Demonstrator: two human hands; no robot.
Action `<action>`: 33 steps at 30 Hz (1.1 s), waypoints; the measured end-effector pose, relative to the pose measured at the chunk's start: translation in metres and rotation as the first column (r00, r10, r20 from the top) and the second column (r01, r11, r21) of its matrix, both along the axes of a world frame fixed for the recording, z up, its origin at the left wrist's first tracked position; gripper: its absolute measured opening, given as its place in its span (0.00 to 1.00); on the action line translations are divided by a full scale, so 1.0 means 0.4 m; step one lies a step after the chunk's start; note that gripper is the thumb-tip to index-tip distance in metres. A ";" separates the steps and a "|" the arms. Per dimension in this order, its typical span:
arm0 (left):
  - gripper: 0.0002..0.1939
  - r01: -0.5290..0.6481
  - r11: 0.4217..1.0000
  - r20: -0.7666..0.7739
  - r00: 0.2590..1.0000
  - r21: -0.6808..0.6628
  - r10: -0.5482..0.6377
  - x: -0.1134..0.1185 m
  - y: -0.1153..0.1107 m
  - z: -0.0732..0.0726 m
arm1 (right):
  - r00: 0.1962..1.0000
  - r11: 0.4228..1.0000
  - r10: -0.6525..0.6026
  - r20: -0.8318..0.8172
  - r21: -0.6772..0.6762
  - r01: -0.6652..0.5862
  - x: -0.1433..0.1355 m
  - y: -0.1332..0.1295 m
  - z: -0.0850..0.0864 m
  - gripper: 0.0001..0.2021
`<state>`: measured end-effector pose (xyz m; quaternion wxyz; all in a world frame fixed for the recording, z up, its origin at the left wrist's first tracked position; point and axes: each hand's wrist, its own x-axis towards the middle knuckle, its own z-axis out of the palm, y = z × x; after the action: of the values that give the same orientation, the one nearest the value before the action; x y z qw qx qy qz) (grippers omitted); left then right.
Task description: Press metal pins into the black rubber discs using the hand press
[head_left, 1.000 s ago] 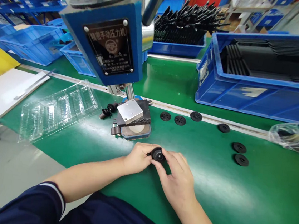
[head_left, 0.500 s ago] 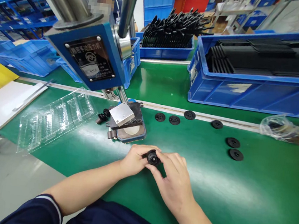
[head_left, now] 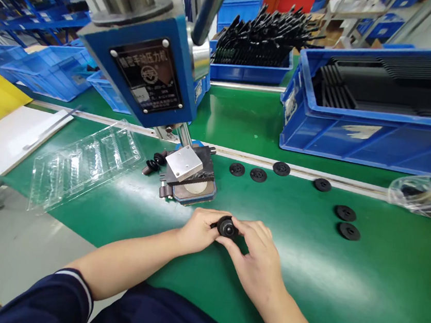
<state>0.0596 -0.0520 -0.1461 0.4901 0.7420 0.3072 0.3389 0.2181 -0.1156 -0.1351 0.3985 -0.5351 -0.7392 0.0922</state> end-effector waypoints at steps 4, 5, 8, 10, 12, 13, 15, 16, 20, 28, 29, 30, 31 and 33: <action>0.09 0.001 1.000 0.002 1.000 0.002 -0.001 -0.001 0.001 0.002 | 1.000 1.000 0.001 -0.025 0.005 -0.001 -0.002 0.001 -0.009 0.17; 0.09 -0.002 1.000 0.009 1.000 0.009 0.002 0.000 0.001 0.001 | 0.999 1.000 0.001 -0.032 0.006 -0.001 -0.003 0.001 -0.010 0.17; 0.09 0.001 1.000 0.029 1.000 0.023 -0.001 0.002 0.001 -0.001 | 0.999 1.000 0.001 -0.045 0.014 -0.001 -0.004 0.001 -0.010 0.17; 0.09 0.003 1.000 0.040 0.999 0.023 -0.004 0.004 0.000 -0.003 | 0.999 1.000 -0.004 -0.052 0.026 0.006 -0.003 0.002 -0.009 0.17; 0.08 -0.011 1.000 0.055 0.998 0.021 0.010 0.007 -0.002 -0.004 | 0.998 0.999 -0.016 -0.061 0.036 0.018 -0.002 0.003 -0.008 0.17; 0.08 -0.021 1.000 0.062 0.998 0.019 0.020 0.008 -0.003 -0.005 | 0.997 0.999 -0.024 -0.068 0.037 0.027 -0.001 0.003 -0.008 0.17; 0.08 -0.040 0.999 0.067 0.997 0.020 0.039 0.010 -0.006 -0.005 | 0.996 0.999 -0.034 -0.085 0.032 0.036 -0.001 0.004 -0.008 0.17; 0.08 -0.043 0.999 0.065 0.997 0.022 0.042 0.009 -0.007 -0.005 | 0.995 0.999 -0.033 -0.097 0.029 0.036 -0.002 0.004 -0.009 0.16; 0.08 -0.030 0.999 0.050 0.998 0.026 0.029 0.005 -0.012 -0.001 | 0.992 0.999 -0.018 -0.126 0.026 0.021 -0.009 0.001 -0.013 0.16; 0.09 -0.006 0.999 0.028 1.000 0.049 0.005 0.002 -0.013 0.001 | 0.993 0.998 -0.031 -0.112 0.048 0.036 -0.017 -0.004 -0.012 0.16; 0.09 -0.002 0.999 0.025 1.000 0.048 0.001 0.002 -0.013 0.001 | 0.994 0.998 -0.033 -0.105 0.050 0.038 -0.017 -0.005 -0.011 0.16; 0.09 0.001 0.999 0.022 1.000 0.045 -0.002 0.002 -0.012 0.001 | 0.994 0.998 -0.034 -0.099 0.051 0.040 -0.017 -0.005 -0.010 0.16; 0.09 0.006 0.999 0.019 1.000 0.040 -0.007 0.002 -0.012 0.002 | 0.995 0.998 -0.035 -0.095 0.051 0.040 -0.016 -0.006 -0.010 0.16; 0.09 0.011 1.000 0.020 1.000 0.028 -0.012 0.002 -0.010 0.003 | 0.995 0.998 -0.038 -0.091 0.050 0.042 -0.016 -0.005 -0.011 0.16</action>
<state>0.0603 -0.0561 -0.1448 0.4849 0.7470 0.2930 0.3479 0.2115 -0.1176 -0.1394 0.4469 -0.5346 -0.7117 0.0890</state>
